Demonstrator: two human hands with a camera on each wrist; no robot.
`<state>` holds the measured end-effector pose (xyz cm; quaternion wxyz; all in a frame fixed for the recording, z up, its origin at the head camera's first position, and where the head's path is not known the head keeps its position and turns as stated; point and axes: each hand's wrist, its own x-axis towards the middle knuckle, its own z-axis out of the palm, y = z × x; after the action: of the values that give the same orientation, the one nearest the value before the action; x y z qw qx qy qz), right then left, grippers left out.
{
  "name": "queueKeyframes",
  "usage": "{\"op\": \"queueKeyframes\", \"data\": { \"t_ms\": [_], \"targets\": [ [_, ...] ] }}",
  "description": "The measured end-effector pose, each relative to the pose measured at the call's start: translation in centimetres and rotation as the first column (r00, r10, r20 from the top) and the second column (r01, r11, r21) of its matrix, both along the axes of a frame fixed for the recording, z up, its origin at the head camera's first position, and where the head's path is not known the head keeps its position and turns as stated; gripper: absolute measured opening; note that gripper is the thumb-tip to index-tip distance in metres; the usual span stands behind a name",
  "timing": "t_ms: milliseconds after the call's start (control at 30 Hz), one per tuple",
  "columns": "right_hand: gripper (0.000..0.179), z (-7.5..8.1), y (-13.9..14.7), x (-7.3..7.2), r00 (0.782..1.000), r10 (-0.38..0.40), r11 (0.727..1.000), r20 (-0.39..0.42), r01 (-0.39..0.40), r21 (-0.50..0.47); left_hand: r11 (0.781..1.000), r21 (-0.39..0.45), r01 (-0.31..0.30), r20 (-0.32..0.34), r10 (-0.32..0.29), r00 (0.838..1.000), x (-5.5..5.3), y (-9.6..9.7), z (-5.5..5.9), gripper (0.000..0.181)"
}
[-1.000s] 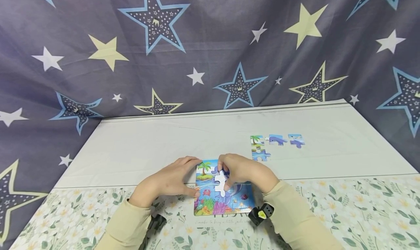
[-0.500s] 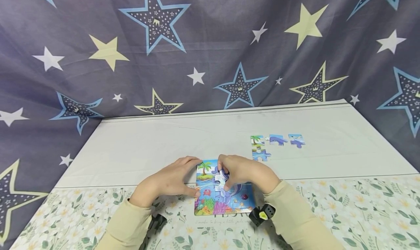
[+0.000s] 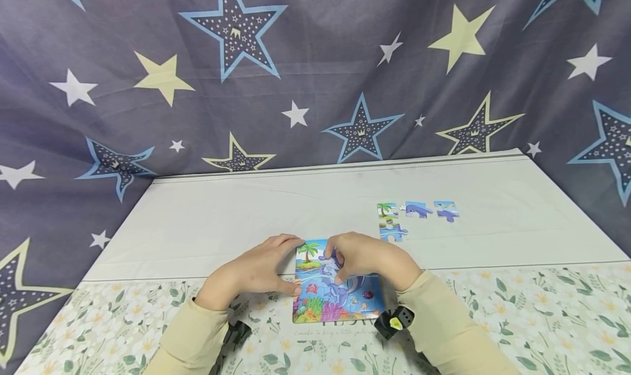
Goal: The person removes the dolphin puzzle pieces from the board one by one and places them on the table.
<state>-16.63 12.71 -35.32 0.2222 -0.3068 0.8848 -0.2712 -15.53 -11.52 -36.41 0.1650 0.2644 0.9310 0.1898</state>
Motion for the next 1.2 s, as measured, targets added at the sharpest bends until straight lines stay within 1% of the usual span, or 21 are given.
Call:
{"op": "queueKeyframes", "data": {
  "t_ms": [133, 367, 433, 533, 700, 800, 900, 1033, 1200],
  "targets": [
    [0.036, 0.0, -0.2, 0.0, 1.0, -0.013, 1.0, 0.0, 0.013, 0.019, 1.0, -0.004, 0.003, -0.001, -0.003, 1.0, 0.0, -0.1, -0.1, 0.093],
    [0.038, 0.0, -0.5, 0.3, 0.995, -0.096, 0.992, -0.036, 0.099, 0.076, 1.0, -0.001, 0.003, -0.008, -0.003, 1.0, 0.0, 0.0, -0.2, 0.093],
    [0.038, 0.0, -0.5, 0.3, 0.993, -0.107, 0.99, -0.044, 0.111, 0.085, 1.0, -0.005, 0.002, -0.01, -0.002, 1.0, 0.0, 0.0, -0.2, 0.093],
    [0.037, -0.1, -0.5, 0.3, 0.993, -0.111, 0.989, -0.043, 0.115, 0.091, 1.0, -0.007, 0.002, -0.012, -0.002, 1.0, 0.0, 0.0, -0.3, 0.093],
    [0.037, 0.1, -0.4, 0.3, 0.995, -0.096, 0.991, -0.039, 0.099, 0.09, 1.0, -0.007, 0.003, -0.012, -0.003, 1.0, -0.1, 0.0, -0.3, 0.093],
    [0.037, 0.2, -0.2, 0.3, 0.997, -0.077, 0.995, -0.026, 0.078, 0.063, 1.0, -0.005, 0.006, -0.011, -0.006, 1.0, -0.1, -0.1, -0.3, 0.093],
    [0.032, 0.1, -0.1, 0.1, 0.999, -0.045, 0.999, 0.01, 0.045, -0.003, 1.0, -0.004, 0.008, -0.012, -0.008, 1.0, -0.1, -0.1, -0.3, 0.093],
    [0.025, 0.0, 0.2, -0.2, 0.998, -0.009, 0.996, 0.055, 0.013, -0.086, 1.0, -0.012, 0.006, -0.015, -0.006, 1.0, -0.1, 0.0, -0.3, 0.093],
    [0.022, 0.1, 0.6, -0.6, 0.997, 0.028, 0.992, 0.069, -0.019, -0.128, 1.0, -0.024, -0.006, -0.008, 0.006, 1.0, -0.1, 0.1, -0.2, 0.093]
  ]
}}
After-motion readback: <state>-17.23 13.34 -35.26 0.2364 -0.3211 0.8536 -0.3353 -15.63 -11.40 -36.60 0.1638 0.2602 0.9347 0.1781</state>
